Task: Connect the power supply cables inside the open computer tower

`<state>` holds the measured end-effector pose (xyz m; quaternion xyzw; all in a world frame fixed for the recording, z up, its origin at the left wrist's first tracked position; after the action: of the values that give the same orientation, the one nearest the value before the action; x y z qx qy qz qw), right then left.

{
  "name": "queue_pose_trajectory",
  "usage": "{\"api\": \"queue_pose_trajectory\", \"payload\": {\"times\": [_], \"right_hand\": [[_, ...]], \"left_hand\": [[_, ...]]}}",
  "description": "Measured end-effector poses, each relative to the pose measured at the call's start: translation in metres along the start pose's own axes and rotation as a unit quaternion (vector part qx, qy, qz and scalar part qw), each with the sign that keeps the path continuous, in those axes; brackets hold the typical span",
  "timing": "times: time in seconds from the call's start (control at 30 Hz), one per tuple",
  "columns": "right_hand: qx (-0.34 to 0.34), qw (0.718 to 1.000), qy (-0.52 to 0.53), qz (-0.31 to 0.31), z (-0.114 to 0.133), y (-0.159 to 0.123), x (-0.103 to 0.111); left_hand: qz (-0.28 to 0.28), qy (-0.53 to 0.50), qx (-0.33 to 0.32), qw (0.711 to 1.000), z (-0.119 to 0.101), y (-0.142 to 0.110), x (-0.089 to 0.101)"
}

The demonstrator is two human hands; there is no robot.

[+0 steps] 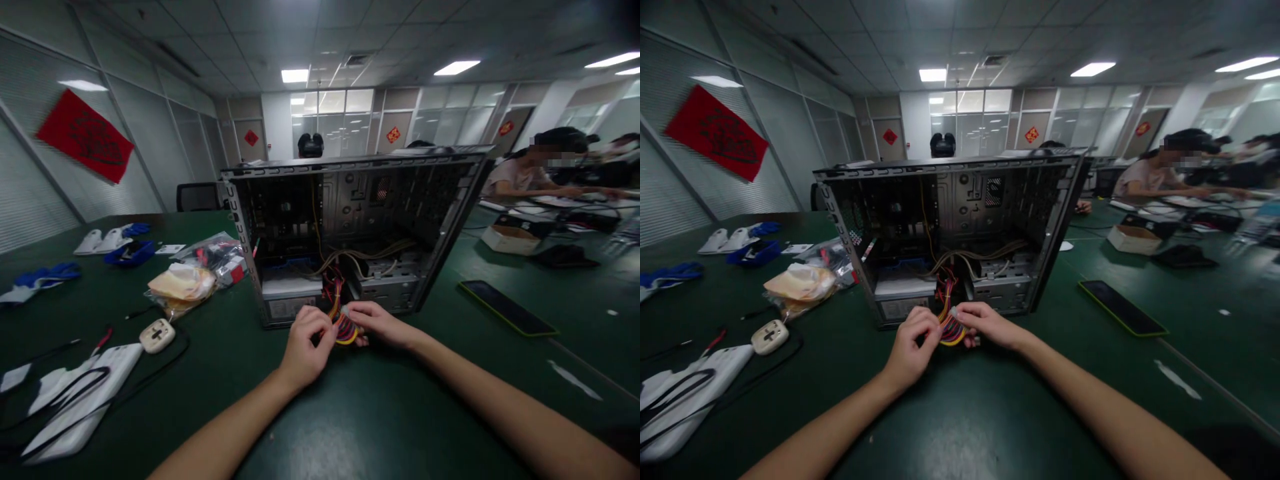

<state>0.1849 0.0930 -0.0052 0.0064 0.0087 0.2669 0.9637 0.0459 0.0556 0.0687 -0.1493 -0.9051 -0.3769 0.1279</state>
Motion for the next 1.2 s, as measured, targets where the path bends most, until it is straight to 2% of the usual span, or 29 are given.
{"api": "queue_pose_trajectory", "payload": {"times": [0.13,0.3,0.37,0.5,0.63,0.77,1.0,1.1,1.2], "right_hand": [[0.026,1.000,0.009,0.003,-0.002,0.005,-0.016],[0.047,0.998,-0.029,-0.039,-0.005,0.005,-0.018],[0.061,0.996,-0.041,-0.053,-0.004,0.003,-0.018],[0.066,0.995,-0.055,-0.058,-0.004,0.001,-0.021],[0.059,0.995,-0.042,-0.074,-0.003,-0.001,-0.019],[0.038,0.995,-0.030,-0.087,-0.002,-0.003,-0.017],[0.036,0.995,-0.046,-0.086,0.006,-0.006,-0.016],[0.039,0.993,-0.061,-0.091,0.008,-0.006,-0.014],[0.038,0.993,-0.070,-0.084,0.007,-0.006,-0.014]], "left_hand": [[-0.026,-0.008,0.030,0.999,0.013,0.004,0.009],[-0.031,-0.015,0.040,0.999,0.018,0.005,0.011],[-0.020,-0.002,0.033,0.999,0.017,0.004,0.008],[0.041,0.035,-0.003,0.999,0.010,0.003,-0.005],[0.062,0.029,0.003,0.998,0.007,0.002,-0.011],[0.063,-0.005,0.035,0.997,0.011,0.000,-0.013],[0.057,-0.103,0.158,0.980,0.036,-0.009,-0.017],[0.056,-0.137,0.175,0.974,0.039,-0.009,-0.020],[0.065,-0.124,0.170,0.975,0.038,-0.007,-0.021]]}}
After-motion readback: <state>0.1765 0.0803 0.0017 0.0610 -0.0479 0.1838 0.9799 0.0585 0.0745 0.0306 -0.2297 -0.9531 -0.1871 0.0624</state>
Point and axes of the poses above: each hand's wrist, its own y-axis towards the middle knuckle, its own x-axis out of the back of the hand, z = x × y, the point moved 9 cm from there along y, towards the middle knuckle, and after that the axes turned 1 degree about -y, right-handed, at the moved point
